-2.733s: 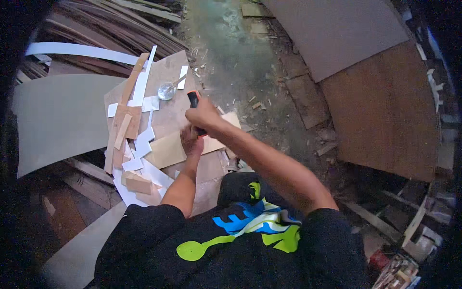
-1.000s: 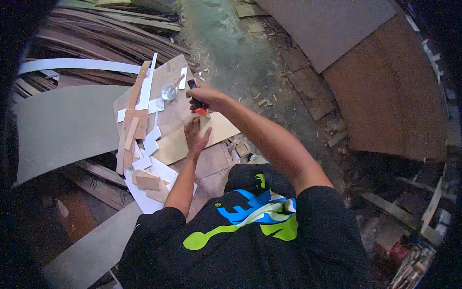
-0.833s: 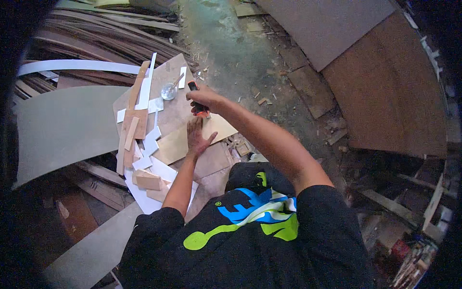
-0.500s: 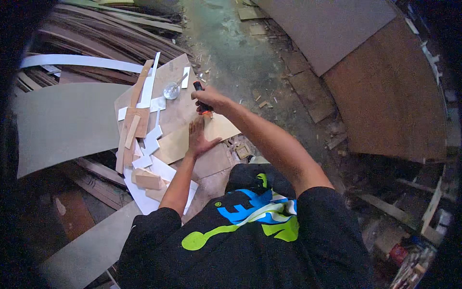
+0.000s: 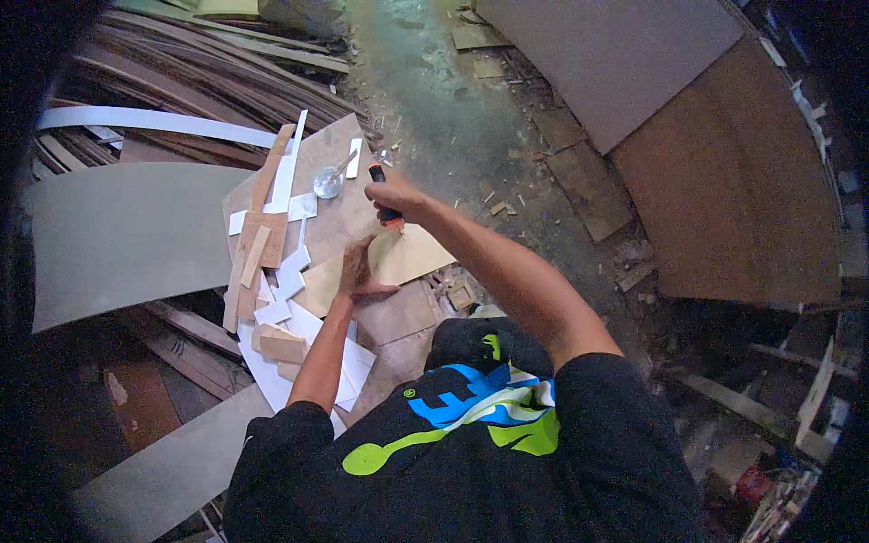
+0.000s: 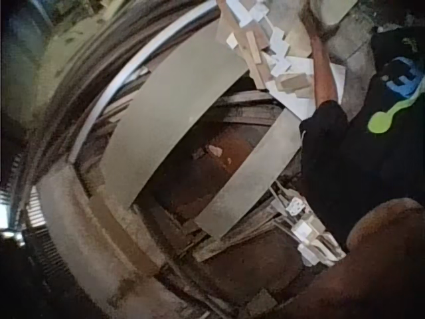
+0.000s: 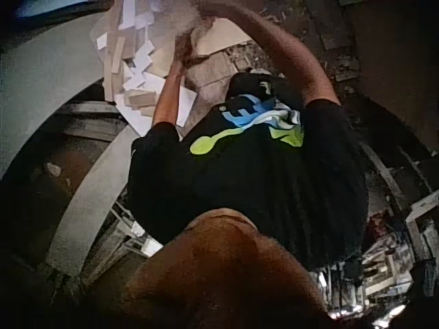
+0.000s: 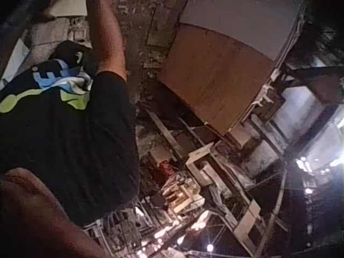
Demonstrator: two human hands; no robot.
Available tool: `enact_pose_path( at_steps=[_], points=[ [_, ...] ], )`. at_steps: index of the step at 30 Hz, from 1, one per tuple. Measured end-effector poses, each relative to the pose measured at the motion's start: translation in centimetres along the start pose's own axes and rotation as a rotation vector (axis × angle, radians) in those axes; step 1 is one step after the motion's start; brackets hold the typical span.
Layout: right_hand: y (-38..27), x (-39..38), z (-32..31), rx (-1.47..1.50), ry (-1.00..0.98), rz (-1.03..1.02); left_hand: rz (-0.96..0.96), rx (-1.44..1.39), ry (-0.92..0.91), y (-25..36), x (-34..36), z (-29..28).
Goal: The person cuts a wooden board using a hand saw while holding the board in place by hand.
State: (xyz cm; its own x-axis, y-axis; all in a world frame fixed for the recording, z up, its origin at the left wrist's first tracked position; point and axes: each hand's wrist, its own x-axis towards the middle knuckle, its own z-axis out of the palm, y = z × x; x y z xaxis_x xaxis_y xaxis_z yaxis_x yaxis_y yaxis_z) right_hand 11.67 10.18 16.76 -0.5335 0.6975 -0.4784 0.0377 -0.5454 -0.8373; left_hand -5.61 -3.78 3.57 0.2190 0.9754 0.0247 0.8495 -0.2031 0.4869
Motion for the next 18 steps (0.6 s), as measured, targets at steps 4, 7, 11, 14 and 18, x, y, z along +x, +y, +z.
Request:
enact_pose_path(
  at_steps=[4,7,11,14,18],
  points=[
    [0.7,0.3,-0.6,-0.046,0.026,-0.022,0.028,-0.03,0.047,0.9,0.2,-0.2],
    [0.8,-0.3,-0.1,-0.037,0.042,-0.037,0.053,-0.034,0.088,0.8,-0.3,-0.3],
    [0.7,-1.5,-0.1,-0.026,0.047,-0.036,0.083,-0.007,0.123,1.1,-0.3,-0.3],
    [0.7,-2.3,0.3,-0.036,0.067,-0.067,0.093,-0.007,0.144,0.9,-0.6,-0.1],
    [1.2,-2.7,0.3,-0.037,0.083,-0.076,0.085,0.014,0.152,0.9,-0.6,0.1]
  ],
)
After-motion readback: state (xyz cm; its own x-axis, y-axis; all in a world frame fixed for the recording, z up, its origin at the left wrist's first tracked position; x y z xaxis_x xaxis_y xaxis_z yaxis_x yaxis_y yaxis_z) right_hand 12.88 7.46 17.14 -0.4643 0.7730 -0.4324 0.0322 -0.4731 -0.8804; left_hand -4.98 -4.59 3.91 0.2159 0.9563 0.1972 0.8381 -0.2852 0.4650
